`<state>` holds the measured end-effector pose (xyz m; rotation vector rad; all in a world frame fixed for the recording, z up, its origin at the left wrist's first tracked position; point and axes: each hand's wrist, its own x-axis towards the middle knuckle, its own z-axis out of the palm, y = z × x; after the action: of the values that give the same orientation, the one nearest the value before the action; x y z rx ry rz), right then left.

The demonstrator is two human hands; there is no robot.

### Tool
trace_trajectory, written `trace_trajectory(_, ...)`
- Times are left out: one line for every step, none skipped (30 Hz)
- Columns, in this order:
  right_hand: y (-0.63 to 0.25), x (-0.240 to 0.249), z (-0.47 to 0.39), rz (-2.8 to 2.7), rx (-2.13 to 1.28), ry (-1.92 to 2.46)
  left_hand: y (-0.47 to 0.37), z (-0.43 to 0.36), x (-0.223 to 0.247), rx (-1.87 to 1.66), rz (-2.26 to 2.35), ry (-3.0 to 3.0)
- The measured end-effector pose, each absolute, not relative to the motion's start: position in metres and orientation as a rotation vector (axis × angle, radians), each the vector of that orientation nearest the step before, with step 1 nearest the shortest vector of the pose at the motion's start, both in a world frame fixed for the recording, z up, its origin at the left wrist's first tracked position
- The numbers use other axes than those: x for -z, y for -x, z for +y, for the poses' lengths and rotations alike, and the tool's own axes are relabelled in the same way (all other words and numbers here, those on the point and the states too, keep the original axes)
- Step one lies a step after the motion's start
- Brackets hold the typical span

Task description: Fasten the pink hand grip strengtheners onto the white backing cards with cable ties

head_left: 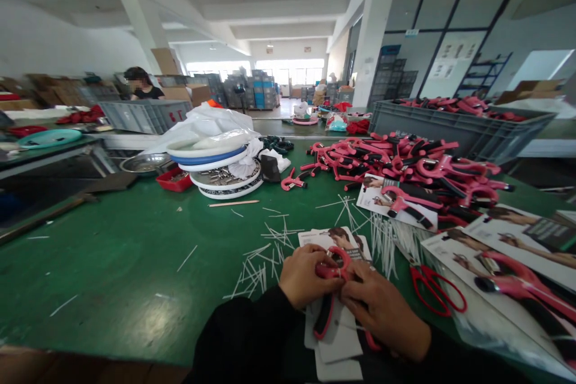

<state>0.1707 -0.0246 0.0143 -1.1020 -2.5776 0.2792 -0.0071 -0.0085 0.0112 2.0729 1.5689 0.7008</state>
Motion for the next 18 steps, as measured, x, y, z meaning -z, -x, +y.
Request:
trace_trajectory(-0.171,-0.014,-0.024,-2.578,-0.295,1.09,0.006,-0.007,-0.013,-0.661,1.598,-2.096)
trace_trajectory(-0.172,-0.013,-0.023,-2.579,-0.312,1.068,0.005,-0.006,-0.016,-0.629,1.619,-2.12)
trace_trajectory(-0.172,-0.013,-0.023,-2.573,-0.33,1.035,0.004,-0.005,-0.018,-0.604,1.629,-2.143)
trace_trajectory(-0.172,-0.013,-0.022,-2.56,-0.349,0.992,0.002,-0.005,-0.02,-0.588,1.629,-2.163)
trace_trajectory(-0.172,-0.013,-0.021,-2.542,-0.371,0.943,0.0,-0.005,-0.022,-0.584,1.624,-2.179)
trace_trajectory(-0.172,-0.013,-0.021,-2.523,-0.391,0.895,-0.001,-0.005,-0.024,-0.588,1.618,-2.192)
trace_trajectory(-0.172,-0.014,-0.02,-2.507,-0.407,0.848,-0.002,-0.006,-0.025,-0.595,1.617,-2.205)
trace_trajectory(-0.173,-0.014,-0.019,-2.498,-0.426,0.805,-0.003,-0.006,-0.027,-0.601,1.616,-2.216)
trace_trajectory(-0.173,-0.016,-0.018,-2.499,-0.452,0.768,-0.004,-0.007,-0.028,-0.605,1.616,-2.225)
trace_trajectory(-0.174,-0.017,-0.016,-2.507,-0.48,0.737,-0.004,-0.007,-0.029,-0.606,1.615,-2.232)
trace_trajectory(-0.174,-0.019,-0.015,-2.521,-0.51,0.714,-0.004,-0.006,-0.029,-0.604,1.61,-2.238)
trace_trajectory(-0.174,-0.021,-0.012,-2.545,-0.533,0.697,-0.005,-0.005,-0.03,-0.6,1.603,-2.242)
trace_trajectory(-0.174,-0.023,-0.01,-2.578,-0.542,0.687,-0.005,-0.004,-0.03,-0.598,1.597,-2.246)
trace_trajectory(-0.173,-0.025,-0.009,-2.623,-0.531,0.684,-0.006,-0.002,-0.03,-0.599,1.592,-2.25)
trace_trajectory(-0.172,-0.027,-0.008,-2.676,-0.495,0.685,-0.006,-0.001,-0.03,-0.606,1.585,-2.25)
trace_trajectory(-0.171,-0.029,-0.008,-2.729,-0.445,0.699,-0.007,0.0,-0.03,-0.618,1.578,-2.248)
trace_trajectory(-0.171,-0.031,-0.008,-2.777,-0.392,0.725,-0.007,0.002,-0.029,-0.637,1.566,-2.241)
trace_trajectory(-0.171,-0.033,-0.01,-2.804,-0.347,0.771,-0.007,0.003,-0.028,-0.659,1.549,-2.229)
